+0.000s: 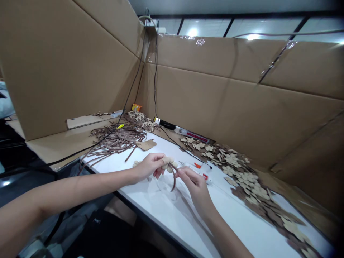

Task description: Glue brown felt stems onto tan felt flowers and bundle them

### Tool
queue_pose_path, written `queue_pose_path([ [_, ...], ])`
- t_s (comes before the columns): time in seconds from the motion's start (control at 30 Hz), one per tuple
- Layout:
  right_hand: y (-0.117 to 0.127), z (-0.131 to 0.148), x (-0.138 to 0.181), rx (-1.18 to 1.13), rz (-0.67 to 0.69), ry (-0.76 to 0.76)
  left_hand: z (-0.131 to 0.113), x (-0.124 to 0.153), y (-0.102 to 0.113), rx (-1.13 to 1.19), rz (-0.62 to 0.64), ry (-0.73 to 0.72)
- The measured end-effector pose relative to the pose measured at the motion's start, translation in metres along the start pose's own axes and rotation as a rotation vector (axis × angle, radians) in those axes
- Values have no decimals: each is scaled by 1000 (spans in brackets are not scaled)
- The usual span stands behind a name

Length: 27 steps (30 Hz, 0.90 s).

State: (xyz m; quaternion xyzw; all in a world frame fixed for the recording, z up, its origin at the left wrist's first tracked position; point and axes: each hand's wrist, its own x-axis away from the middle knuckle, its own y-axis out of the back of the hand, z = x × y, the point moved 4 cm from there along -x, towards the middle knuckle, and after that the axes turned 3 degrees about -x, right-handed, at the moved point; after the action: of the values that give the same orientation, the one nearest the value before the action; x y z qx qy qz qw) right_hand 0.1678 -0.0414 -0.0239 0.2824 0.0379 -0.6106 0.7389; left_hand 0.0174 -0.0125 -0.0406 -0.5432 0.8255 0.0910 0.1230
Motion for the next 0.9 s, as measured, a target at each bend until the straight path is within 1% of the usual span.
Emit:
queue_pose_path([
  [0.17,3,-1,-2,-35,-43,-2,-1,0,2,-18,-27,-62],
  [0.27,4,-2,-2,-52,-63,-7,-1,0,2,-22,-35,-64],
  [0.43,14,-19,-4,-131,-130,-30,-1,-1,3,18,-23,-37],
  [0.5,18,-27,-6,-168,-160,-59,-1,0,2,11,-8,-19],
  [0.57,20,-31,-7,-189,-160,-97,-1,1,1,-18,10,-16],
  [0.67,15,-28,-7,-205,-104,-153,-1,2,-1,-65,36,-32],
  [0.73,8,-21,-5,-212,-11,-178,-1,3,-3,-88,46,-36],
  [0.83,-3,-9,-1,-185,154,-176,0,4,-4,-101,56,-41],
  [0.9,-6,-7,-1,-148,200,-178,0,4,-4,-109,62,-39],
])
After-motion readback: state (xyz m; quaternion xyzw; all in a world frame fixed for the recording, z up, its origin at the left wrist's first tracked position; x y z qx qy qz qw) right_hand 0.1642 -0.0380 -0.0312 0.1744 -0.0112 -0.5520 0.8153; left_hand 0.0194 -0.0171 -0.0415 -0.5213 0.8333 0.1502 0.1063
